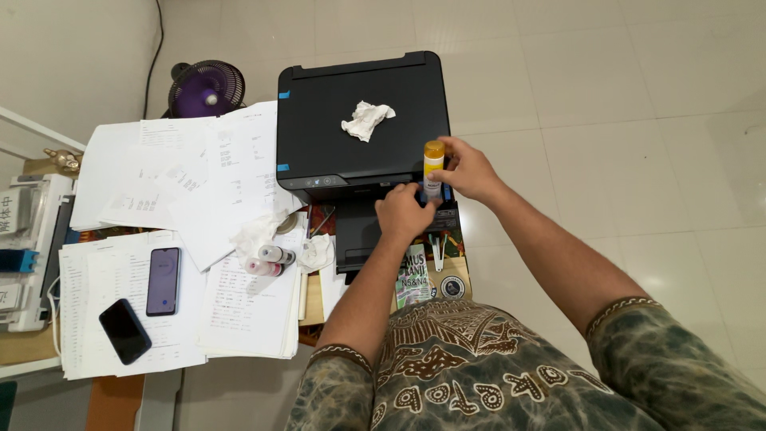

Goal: The person wipes the top and front of a black printer with a white cloth, opens the front cover, and places ink bottles into the ink tank slots. They continue wiping the printer surface and handle several ink bottles before closing the cover.

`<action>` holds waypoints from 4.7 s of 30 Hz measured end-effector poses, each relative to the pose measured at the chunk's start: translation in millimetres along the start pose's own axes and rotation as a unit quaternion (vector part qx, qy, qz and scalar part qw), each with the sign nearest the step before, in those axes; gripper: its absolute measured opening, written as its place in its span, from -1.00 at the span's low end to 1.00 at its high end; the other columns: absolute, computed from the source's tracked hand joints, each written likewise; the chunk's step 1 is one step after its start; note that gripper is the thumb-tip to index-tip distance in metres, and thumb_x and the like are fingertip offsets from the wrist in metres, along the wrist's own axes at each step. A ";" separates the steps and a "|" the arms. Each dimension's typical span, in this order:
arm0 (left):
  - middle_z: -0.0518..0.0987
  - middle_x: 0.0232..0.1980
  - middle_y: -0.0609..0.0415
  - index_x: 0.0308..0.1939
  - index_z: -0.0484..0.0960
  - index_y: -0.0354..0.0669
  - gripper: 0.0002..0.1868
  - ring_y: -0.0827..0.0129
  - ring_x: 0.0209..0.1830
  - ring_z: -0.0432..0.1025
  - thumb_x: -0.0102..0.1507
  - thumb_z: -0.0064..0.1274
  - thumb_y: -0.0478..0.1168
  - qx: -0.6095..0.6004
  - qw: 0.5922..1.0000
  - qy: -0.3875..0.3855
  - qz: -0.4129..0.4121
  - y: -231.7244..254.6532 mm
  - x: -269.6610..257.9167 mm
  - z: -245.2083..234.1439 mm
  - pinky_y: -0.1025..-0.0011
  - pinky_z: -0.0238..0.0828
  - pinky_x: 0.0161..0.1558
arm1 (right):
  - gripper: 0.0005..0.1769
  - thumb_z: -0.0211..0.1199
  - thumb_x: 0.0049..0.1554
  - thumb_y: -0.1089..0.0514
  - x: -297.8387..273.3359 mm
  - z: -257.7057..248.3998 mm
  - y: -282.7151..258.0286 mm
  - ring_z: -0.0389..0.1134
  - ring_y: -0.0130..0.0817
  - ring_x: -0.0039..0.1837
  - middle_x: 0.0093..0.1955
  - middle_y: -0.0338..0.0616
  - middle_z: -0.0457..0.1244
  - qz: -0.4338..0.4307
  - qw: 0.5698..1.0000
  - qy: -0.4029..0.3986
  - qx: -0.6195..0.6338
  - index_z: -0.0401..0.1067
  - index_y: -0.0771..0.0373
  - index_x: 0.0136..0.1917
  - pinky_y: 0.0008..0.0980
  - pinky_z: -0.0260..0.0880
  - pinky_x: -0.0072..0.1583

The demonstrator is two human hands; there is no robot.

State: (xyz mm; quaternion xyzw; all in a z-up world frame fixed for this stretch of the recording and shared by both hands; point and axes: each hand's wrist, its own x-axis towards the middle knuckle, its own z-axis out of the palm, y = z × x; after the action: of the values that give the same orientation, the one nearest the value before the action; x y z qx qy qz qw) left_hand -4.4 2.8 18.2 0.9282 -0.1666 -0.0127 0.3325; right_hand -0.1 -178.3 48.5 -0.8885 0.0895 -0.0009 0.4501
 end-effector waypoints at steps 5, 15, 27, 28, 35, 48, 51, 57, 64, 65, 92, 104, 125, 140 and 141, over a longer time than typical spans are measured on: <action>0.59 -0.32 -0.03 -0.21 0.55 -0.23 -0.59 0.06 -0.28 0.49 0.19 0.19 0.07 -0.106 0.972 0.192 0.081 -12.4 -9.1 -0.5 0.07 0.27 -0.13 | 0.01 0.51 -0.04 0.00 -11.0 -11.6 2.4 0.27 -0.32 0.18 0.34 -0.03 0.26 -0.100 0.981 0.148 0.072 0.08 0.34 0.52 -0.24 0.33 0.15; 0.49 -0.21 0.04 -0.03 0.42 -0.21 -0.79 0.34 -0.24 0.41 0.46 -0.07 -0.13 -0.408 0.888 0.210 -0.013 -18.1 -39.9 8.6 0.37 0.41 -0.14 | -0.76 0.11 0.34 0.22 -85.4 -14.1 -0.9 0.45 -0.31 0.21 0.13 -0.06 0.44 -0.122 0.962 0.152 0.191 0.54 0.34 0.14 -0.34 0.42 0.29; 0.44 0.31 -0.19 0.45 0.21 -0.21 -0.25 0.11 0.30 0.38 0.36 0.07 0.15 -0.873 0.409 -0.254 -0.076 35.3 -117.4 8.5 0.21 0.36 0.28 | -0.11 0.24 -0.05 -0.45 -131.5 38.8 -59.9 0.44 -0.07 0.30 0.26 -0.01 0.39 -0.411 0.902 -0.104 -0.085 0.48 0.21 0.32 0.17 0.22 0.40; 0.43 0.38 -0.18 0.50 0.22 -0.25 -0.22 0.16 0.41 0.35 0.35 0.11 0.09 -0.854 0.418 -0.302 -0.064 28.7 -127.8 13.5 0.28 0.33 0.39 | -0.16 0.27 -0.04 -0.47 -130.0 37.1 -59.6 0.48 -0.10 0.23 0.20 -0.03 0.42 -0.393 0.904 -0.165 -0.046 0.51 0.20 0.24 0.00 0.37 0.29; 0.42 0.36 -0.27 0.39 0.41 -0.46 -0.27 0.17 0.42 0.34 0.26 0.24 -0.07 -0.663 0.673 -0.293 -0.147 -45.6 -132.4 57.6 0.27 0.23 0.37 | -0.25 0.34 -0.15 -0.54 -139.2 52.1 -69.5 0.50 -0.22 -0.06 -0.12 -0.18 0.43 -0.251 0.921 -0.283 -0.097 0.58 0.14 -0.05 -0.25 0.51 -0.05; 0.35 0.42 -0.12 0.44 0.21 -0.31 -0.25 0.15 0.41 0.32 0.19 0.17 -0.32 -0.754 0.604 -0.174 -0.190 -55.8 -135.4 -35.4 0.28 0.31 0.36 | 0.25 -0.15 -0.05 -0.79 -155.9 119.9 -77.1 -0.07 0.01 0.68 0.64 0.02 0.04 -0.277 0.925 -0.117 -0.234 0.22 0.16 0.55 0.27 -0.53 0.60; 0.50 0.28 -0.12 0.30 0.41 -0.37 -0.44 0.21 0.27 0.44 0.26 0.15 -0.22 -0.713 0.654 -0.159 -0.198 -72.0 -138.6 -39.9 0.33 0.41 0.23 | 0.25 -0.16 0.00 -0.76 -160.5 136.0 -79.2 -0.14 0.01 0.71 0.68 0.04 -0.04 -0.264 0.925 -0.125 -0.243 0.14 0.19 0.60 0.24 -0.53 0.60; 0.67 -0.12 0.00 -0.03 0.62 -0.35 -0.64 0.40 -0.15 0.57 0.31 0.14 -0.08 -0.582 0.793 -0.093 -0.153 -99.3 -149.8 -38.0 0.42 0.54 -0.14 | 0.21 -0.18 0.09 -0.73 -173.5 157.4 -86.5 -0.16 0.08 0.70 0.69 0.12 -0.09 -0.202 0.943 -0.159 -0.212 0.05 0.24 0.62 0.17 -0.25 0.59; 0.51 -0.58 0.09 -0.44 0.57 -0.22 -0.56 0.45 -0.68 0.41 0.29 0.11 0.09 -0.426 0.897 -0.063 -0.095 -112.7 -131.5 -49.4 0.30 0.43 -0.62 | 0.24 -0.01 -0.02 -0.71 -152.7 157.3 -107.7 -0.16 0.13 0.66 0.67 0.18 -0.16 -0.204 0.927 -0.152 -0.275 0.06 0.16 0.62 0.15 -0.17 0.53; 0.53 -0.55 0.07 -0.42 0.59 -0.21 -0.56 0.42 -0.64 0.40 0.31 0.10 0.10 -0.401 0.909 -0.059 -0.099 -114.0 -122.9 -52.6 0.29 0.39 -0.57 | 0.25 0.05 -0.05 -0.71 -147.1 155.9 -110.3 -0.16 0.12 0.64 0.66 0.19 -0.15 -0.206 0.925 -0.147 -0.283 0.05 0.18 0.60 0.13 -0.16 0.52; 0.53 0.21 -0.07 0.23 0.41 -0.13 -0.53 0.11 0.22 0.41 0.44 -0.27 0.11 -0.802 0.563 0.066 -0.189 -134.0 -79.2 -81.4 0.02 0.35 0.21 | -0.01 -0.45 0.29 -0.50 -134.1 -14.5 19.5 0.27 0.04 0.38 0.42 0.21 0.22 0.109 0.854 0.108 0.498 0.03 0.31 0.61 0.01 0.25 0.33; 0.55 0.15 -0.04 0.27 0.40 -0.16 -0.56 0.19 0.12 0.45 0.43 -0.22 0.01 -0.700 0.650 0.122 -0.269 -94.3 -112.4 -29.9 0.14 0.38 0.11 | -0.24 -0.15 0.37 -0.29 -132.4 -18.7 55.4 0.36 -0.06 0.28 0.28 0.23 0.30 0.031 0.895 0.020 0.445 0.20 0.40 0.49 -0.08 0.30 0.30; -0.19 0.70 -0.07 0.64 -0.33 0.04 -0.12 0.05 0.53 0.10 0.40 -0.20 0.11 -0.580 0.803 -0.066 -0.121 -36.1 -119.4 22.5 0.09 0.14 0.42 | 0.23 -0.14 0.19 -0.51 -141.6 90.3 -31.3 -0.66 0.17 0.71 0.72 0.24 -0.70 -0.138 0.943 -0.288 0.097 -0.61 0.32 0.67 0.08 -0.25 0.58; -0.21 0.72 -0.12 0.64 -0.37 -0.27 -0.10 0.14 0.71 -0.23 0.47 -0.49 0.25 -0.672 0.712 -0.201 0.014 -79.6 -113.9 -69.2 0.26 -0.27 0.59 | -0.16 -0.29 0.36 -0.32 -79.5 147.4 -100.0 -0.45 -0.03 0.77 0.78 0.04 -0.44 -0.130 0.984 -0.055 0.107 -0.25 0.18 0.70 -0.09 -0.39 0.62; -0.23 0.73 -0.09 0.64 -0.35 -0.28 -0.11 0.18 0.72 -0.26 0.47 -0.49 0.25 -0.672 0.716 -0.191 0.013 -83.2 -108.6 -75.7 0.28 -0.30 0.60 | -0.17 -0.31 0.36 -0.31 -80.8 153.5 -107.5 -0.43 -0.02 0.77 0.79 0.05 -0.44 -0.130 0.984 -0.057 0.111 -0.24 0.18 0.70 -0.10 -0.37 0.62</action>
State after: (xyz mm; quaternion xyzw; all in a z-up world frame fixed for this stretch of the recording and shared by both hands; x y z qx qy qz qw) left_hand -71.8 143.9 15.9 0.4361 -0.1866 -0.2934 0.8300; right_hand -50.0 19.6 49.6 -0.8357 -0.0536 -0.0185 0.5462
